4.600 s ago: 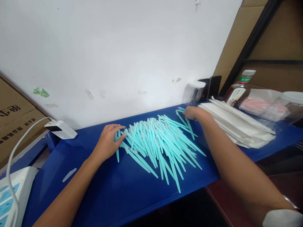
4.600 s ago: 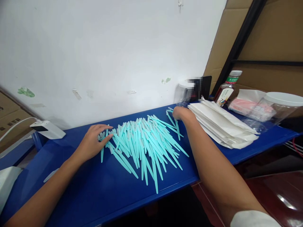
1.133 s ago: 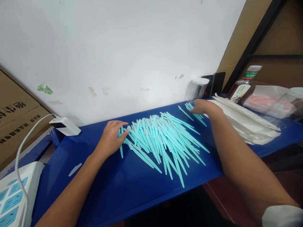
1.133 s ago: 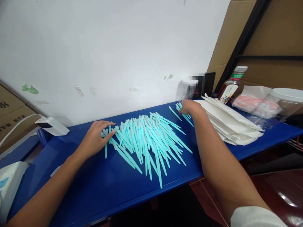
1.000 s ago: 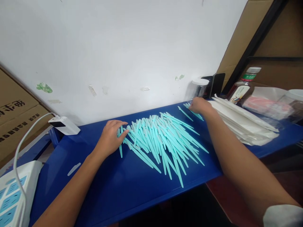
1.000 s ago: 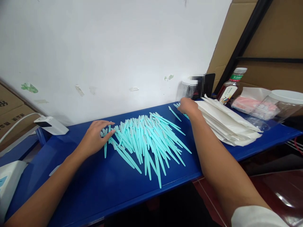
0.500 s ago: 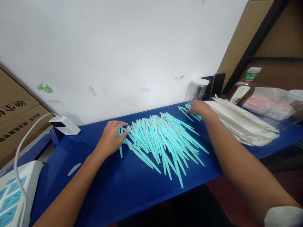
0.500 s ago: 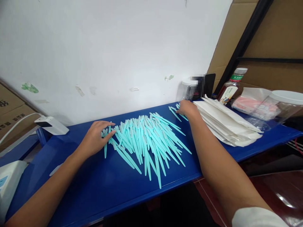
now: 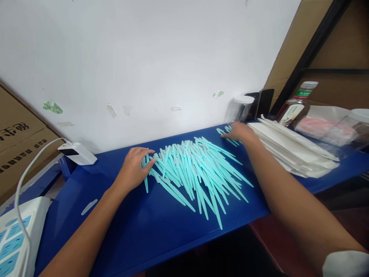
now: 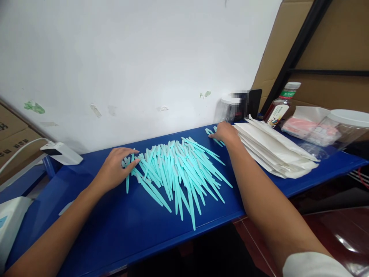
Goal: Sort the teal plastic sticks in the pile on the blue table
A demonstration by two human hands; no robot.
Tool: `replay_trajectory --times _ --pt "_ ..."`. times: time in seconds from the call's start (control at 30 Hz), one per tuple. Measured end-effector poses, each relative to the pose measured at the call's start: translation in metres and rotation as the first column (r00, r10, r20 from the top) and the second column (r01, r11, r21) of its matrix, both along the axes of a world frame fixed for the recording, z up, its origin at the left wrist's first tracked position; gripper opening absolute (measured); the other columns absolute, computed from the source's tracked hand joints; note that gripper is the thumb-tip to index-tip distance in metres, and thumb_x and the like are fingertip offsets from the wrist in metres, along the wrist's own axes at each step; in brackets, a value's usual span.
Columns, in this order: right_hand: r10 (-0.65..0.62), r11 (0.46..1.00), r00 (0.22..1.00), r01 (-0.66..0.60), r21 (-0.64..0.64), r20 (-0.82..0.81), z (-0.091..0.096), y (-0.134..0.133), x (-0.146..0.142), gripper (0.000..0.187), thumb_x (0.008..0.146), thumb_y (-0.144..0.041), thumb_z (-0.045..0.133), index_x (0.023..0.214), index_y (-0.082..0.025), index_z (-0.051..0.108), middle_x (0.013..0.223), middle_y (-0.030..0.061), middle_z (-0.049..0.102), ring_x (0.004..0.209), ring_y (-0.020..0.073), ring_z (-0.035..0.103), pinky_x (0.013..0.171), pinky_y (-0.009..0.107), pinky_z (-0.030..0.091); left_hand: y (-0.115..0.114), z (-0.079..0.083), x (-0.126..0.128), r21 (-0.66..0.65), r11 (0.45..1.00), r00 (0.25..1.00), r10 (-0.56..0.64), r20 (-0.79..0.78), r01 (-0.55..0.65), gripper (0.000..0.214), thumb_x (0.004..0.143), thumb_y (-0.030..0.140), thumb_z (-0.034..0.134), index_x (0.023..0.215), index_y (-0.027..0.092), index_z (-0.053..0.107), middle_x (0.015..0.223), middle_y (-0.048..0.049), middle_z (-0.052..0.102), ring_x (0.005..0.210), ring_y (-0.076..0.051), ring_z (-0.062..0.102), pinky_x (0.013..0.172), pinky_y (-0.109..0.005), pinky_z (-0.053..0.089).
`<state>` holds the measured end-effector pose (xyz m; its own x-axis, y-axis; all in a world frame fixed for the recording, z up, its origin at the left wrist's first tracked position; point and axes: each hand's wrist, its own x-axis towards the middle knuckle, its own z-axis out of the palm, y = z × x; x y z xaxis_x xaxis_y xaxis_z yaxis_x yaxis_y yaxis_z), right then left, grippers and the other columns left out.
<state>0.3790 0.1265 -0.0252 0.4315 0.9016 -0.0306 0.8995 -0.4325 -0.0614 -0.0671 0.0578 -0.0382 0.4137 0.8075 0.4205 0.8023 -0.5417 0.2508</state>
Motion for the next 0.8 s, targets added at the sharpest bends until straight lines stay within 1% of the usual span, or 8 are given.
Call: replay_trajectory --times 0.23,0.33,0.43,0.5,0.57,0.63,0.7,0.8 --pt "-0.052 0.998 0.999 0.052 -0.037 -0.006 0.001 -0.004 0.003 0.057 0.092 -0.055 0.072 0.128 -0.011 0.071 0.13 0.0243 0.071 0.121 0.0379 0.068 0.092 0.041 0.055 -0.001 0.001 0.001 0.024 1.0 1.0 -0.02 -0.004 0.02 0.039 0.1 0.045 0.058 0.125 0.019 0.072 0.123 -0.0137 0.072 0.126 -0.034 0.058 0.108 -0.052 0.048" --pt "-0.044 0.998 0.999 0.044 0.041 -0.003 0.004 -0.007 -0.002 0.054 0.095 -0.052 0.069 0.129 -0.01 0.071 0.129 0.0254 0.071 0.121 0.0383 0.068 0.091 0.041 0.055 0.0 0.002 0.001 0.028 0.999 1.0 -0.014 0.001 0.014 0.038 0.1 0.045 0.059 0.124 0.019 0.073 0.122 -0.0136 0.072 0.125 -0.033 0.059 0.108 -0.052 0.048" --pt "0.148 0.983 0.987 -0.139 0.121 -0.062 0.011 -0.01 -0.011 0.056 0.094 -0.059 0.068 0.125 -0.012 0.072 0.127 0.0224 0.073 0.116 0.036 0.07 0.089 0.038 0.055 -0.001 0.001 0.001 0.011 1.0 1.0 -0.006 0.003 0.006 0.037 0.1 0.044 0.059 0.124 0.02 0.073 0.123 -0.0134 0.072 0.126 -0.034 0.058 0.108 -0.052 0.048" --pt "0.35 0.936 0.918 -0.349 0.036 -0.186 0.017 -0.014 -0.018 0.059 0.088 -0.066 0.072 0.118 -0.015 0.076 0.124 0.0177 0.075 0.111 0.0337 0.071 0.086 0.035 0.055 -0.001 0.001 0.002 0.003 1.0 1.0 -0.009 0.001 0.009 0.036 0.1 0.043 0.059 0.124 0.02 0.073 0.123 -0.0132 0.072 0.126 -0.034 0.058 0.108 -0.052 0.048" --pt "0.459 0.857 0.833 -0.507 -0.092 -0.31 0.023 -0.018 -0.025 0.061 0.081 -0.07 0.076 0.111 -0.017 0.078 0.12 0.0136 0.077 0.106 0.0317 0.071 0.083 0.033 0.055 -0.001 0.001 0.003 0.009 1.0 1.0 -0.012 -0.002 0.012 0.036 0.1 0.043 0.059 0.124 0.02 0.073 0.123 -0.0132 0.071 0.127 -0.034 0.058 0.109 -0.051 0.048" --pt "0.493 0.793 0.784 -0.583 -0.176 -0.377 0.027 -0.021 -0.029 0.058 0.08 -0.071 0.077 0.105 -0.018 0.079 0.113 0.0116 0.077 0.101 0.0298 0.071 0.079 0.033 0.054 -0.001 0.0 0.002 0.02 1.0 1.0 -0.013 -0.005 0.013 0.037 0.1 0.044 0.059 0.124 0.02 0.072 0.123 -0.0133 0.071 0.126 -0.033 0.058 0.108 -0.051 0.048" --pt "0.511 0.759 0.754 -0.621 -0.197 -0.412 0.028 -0.023 -0.032 0.054 0.084 -0.069 0.073 0.098 -0.018 0.079 0.106 0.0113 0.077 0.095 0.0276 0.071 0.075 0.032 0.052 0.0 -0.001 0.002 0.024 1.0 1.0 -0.015 -0.005 0.015 0.037 0.1 0.045 0.058 0.125 0.02 0.072 0.123 -0.0135 0.071 0.126 -0.033 0.059 0.108 -0.052 0.048" --pt "0.497 0.781 0.769 -0.598 -0.178 -0.403 0.026 -0.021 -0.033 0.044 0.089 -0.06 0.069 0.091 -0.017 0.077 0.098 0.0113 0.075 0.087 0.0246 0.068 0.07 0.03 0.049 0.0 -0.003 0.0 0.009 1.0 1.0 -0.014 -0.01 0.014 0.038 0.101 0.045 0.058 0.125 0.02 0.072 0.124 -0.0136 0.071 0.127 -0.034 0.058 0.108 -0.052 0.048"
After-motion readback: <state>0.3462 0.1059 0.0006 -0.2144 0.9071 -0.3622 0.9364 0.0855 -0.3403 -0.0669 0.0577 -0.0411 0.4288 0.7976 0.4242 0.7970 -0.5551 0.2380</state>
